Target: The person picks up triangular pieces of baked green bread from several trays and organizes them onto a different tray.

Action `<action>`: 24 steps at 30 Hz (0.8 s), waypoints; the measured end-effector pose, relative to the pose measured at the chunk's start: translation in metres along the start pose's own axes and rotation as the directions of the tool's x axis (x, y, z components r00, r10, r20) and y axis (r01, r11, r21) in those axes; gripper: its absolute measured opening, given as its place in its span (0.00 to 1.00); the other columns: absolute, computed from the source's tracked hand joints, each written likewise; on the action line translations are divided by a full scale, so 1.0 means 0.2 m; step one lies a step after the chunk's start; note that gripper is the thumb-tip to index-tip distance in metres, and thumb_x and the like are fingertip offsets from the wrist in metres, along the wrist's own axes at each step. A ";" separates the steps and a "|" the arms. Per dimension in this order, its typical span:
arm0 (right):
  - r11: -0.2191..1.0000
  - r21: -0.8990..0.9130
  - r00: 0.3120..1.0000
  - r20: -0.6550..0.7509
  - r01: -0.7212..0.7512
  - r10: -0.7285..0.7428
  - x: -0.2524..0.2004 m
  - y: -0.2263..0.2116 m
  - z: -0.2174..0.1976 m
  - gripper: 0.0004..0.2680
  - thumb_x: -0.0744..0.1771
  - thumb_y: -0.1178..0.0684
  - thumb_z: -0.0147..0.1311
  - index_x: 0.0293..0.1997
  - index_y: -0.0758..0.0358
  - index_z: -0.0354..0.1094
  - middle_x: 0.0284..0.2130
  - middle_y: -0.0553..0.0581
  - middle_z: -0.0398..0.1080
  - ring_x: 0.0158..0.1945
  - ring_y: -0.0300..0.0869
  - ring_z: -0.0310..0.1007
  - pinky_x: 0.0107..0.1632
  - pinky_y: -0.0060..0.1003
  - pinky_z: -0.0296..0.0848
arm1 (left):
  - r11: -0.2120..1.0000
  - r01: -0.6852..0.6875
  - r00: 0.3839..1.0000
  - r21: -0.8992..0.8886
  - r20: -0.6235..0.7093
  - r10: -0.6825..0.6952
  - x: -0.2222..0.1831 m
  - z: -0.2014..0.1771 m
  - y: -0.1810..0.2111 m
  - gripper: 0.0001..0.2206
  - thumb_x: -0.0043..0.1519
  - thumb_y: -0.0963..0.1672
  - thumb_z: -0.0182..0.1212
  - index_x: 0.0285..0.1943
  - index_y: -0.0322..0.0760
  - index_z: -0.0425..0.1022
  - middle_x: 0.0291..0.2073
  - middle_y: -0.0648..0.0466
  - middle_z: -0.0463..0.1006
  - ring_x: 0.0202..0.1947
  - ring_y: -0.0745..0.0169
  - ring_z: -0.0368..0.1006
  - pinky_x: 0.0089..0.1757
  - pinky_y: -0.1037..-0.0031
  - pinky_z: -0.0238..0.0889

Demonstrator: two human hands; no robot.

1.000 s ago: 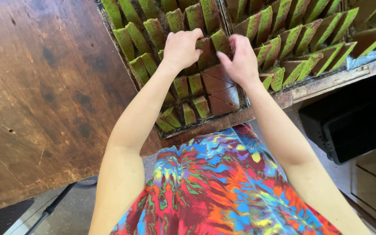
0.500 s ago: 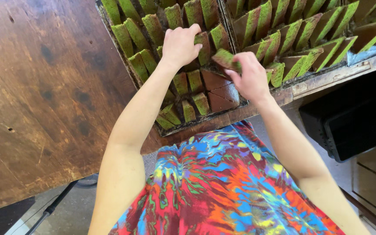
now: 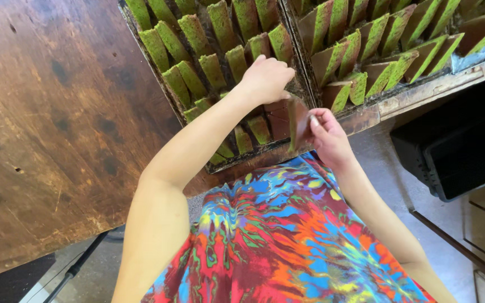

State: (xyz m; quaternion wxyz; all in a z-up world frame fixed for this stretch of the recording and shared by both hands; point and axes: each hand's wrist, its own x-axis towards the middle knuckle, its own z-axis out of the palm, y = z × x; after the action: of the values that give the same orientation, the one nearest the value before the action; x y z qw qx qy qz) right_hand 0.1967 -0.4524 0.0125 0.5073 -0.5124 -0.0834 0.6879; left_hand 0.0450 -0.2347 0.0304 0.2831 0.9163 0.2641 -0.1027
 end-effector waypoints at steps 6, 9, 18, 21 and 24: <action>0.909 -0.390 0.976 0.091 -0.147 0.197 0.04 0.02 -0.08 0.23 0.71 0.50 0.50 0.78 0.52 0.49 0.41 0.45 0.67 0.37 0.29 0.62 0.38 0.27 0.66 | 0.987 -0.046 0.955 0.152 0.297 -0.001 0.12 0.07 0.04 0.26 0.46 0.60 0.76 0.41 0.42 0.81 0.43 0.49 0.81 0.49 0.47 0.75 0.50 0.57 0.63; 0.880 -0.421 0.966 0.036 -0.219 0.257 0.05 0.04 -0.06 0.24 0.71 0.48 0.48 0.80 0.48 0.46 0.44 0.42 0.69 0.36 0.27 0.61 0.36 0.25 0.65 | 0.994 -0.071 0.910 0.078 0.414 0.032 0.14 0.06 0.02 0.23 0.45 0.57 0.77 0.42 0.43 0.80 0.42 0.48 0.84 0.48 0.47 0.78 0.48 0.56 0.67; 0.918 -0.352 0.975 0.053 -0.184 0.216 0.03 0.03 -0.03 0.23 0.71 0.50 0.48 0.79 0.50 0.48 0.44 0.43 0.68 0.35 0.27 0.62 0.35 0.24 0.64 | 0.979 -0.119 0.959 -0.165 -0.273 0.071 0.15 0.10 -0.10 0.22 0.50 0.49 0.73 0.52 0.44 0.74 0.40 0.46 0.78 0.41 0.41 0.77 0.40 0.55 0.70; 0.954 -0.260 0.979 0.096 -0.152 0.182 0.00 0.00 -0.02 0.21 0.72 0.50 0.50 0.76 0.52 0.52 0.42 0.48 0.69 0.37 0.29 0.65 0.36 0.25 0.64 | 0.988 0.067 0.957 -0.140 -0.271 -0.103 0.18 0.20 -0.06 0.18 0.59 0.53 0.70 0.50 0.43 0.75 0.42 0.48 0.79 0.45 0.44 0.78 0.45 0.56 0.71; 0.990 -0.009 0.974 0.180 -0.139 0.138 -0.01 -0.04 0.01 0.17 0.71 0.50 0.51 0.68 0.53 0.54 0.48 0.50 0.71 0.46 0.33 0.71 0.45 0.28 0.70 | 0.976 0.149 0.977 -0.158 -0.130 -0.170 0.19 0.19 -0.04 0.27 0.61 0.60 0.71 0.53 0.41 0.75 0.46 0.47 0.80 0.50 0.45 0.78 0.50 0.58 0.71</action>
State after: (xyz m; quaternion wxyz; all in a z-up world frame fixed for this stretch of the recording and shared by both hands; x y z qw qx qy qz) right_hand 0.1998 -0.4488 0.0207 0.4496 -0.4516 -0.0917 0.7652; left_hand 0.0703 -0.2337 -0.0166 0.3212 0.8736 0.3633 -0.0393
